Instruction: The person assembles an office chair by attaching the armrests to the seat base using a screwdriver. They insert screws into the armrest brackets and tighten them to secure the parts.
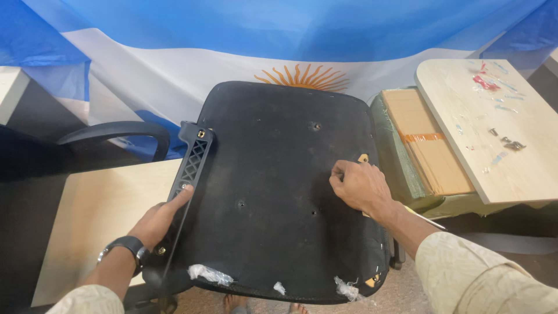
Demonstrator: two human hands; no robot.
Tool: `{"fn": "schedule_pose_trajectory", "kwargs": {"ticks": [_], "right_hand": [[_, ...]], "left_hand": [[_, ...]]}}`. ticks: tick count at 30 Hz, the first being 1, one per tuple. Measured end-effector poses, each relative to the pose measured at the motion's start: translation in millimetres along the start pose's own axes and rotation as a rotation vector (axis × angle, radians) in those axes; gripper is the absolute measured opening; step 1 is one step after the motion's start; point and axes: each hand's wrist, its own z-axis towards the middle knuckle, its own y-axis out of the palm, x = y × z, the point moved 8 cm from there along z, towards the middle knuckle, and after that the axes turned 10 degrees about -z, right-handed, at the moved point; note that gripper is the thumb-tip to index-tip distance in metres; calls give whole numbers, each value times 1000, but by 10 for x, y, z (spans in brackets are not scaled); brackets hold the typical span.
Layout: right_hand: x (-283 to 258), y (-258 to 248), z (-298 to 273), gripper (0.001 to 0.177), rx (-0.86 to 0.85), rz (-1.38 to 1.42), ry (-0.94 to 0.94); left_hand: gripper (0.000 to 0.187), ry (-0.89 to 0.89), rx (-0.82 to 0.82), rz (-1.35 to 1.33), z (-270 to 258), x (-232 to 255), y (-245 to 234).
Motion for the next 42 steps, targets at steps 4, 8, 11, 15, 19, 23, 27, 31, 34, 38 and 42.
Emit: {"fn": "schedule_pose_trajectory", "kwargs": {"ticks": [4,8,11,15,19,23,27,31,34,38,42], "right_hand": [[12,19,-13,22,-33,17,5],[-168,42,-120,22,-62,44,-22],[-317,29,-231,21,-53,65,-21],[-359,41,-332,21,-74,49,15],[-369,123,-517,21,-182,91,92],[-561,175,-958,22,-238,270,49],[-659,549,-1437,22,-721,418,288],[-724,622,-1733,25,-1008,619,562],[-725,635,-1954,25,-1163,453,515],[-652,875,-2292,23,-1234,488,586],[-645,1143,-2500,14,-1070,1010,928]], "left_hand": [[101,104,224,165,-137,101,-93],[85,507,356,262,-75,626,-77],[79,434,321,206,215,806,-27],[76,609,363,401,345,1123,36],[91,312,420,114,625,1123,-160],[105,5,126,-139,850,1016,-71],[92,-28,-146,-402,878,1006,158],[106,63,-59,-218,972,1012,84],[112,107,25,-41,1106,998,55],[115,171,60,30,1256,990,72],[114,166,109,60,1312,962,64]]}}
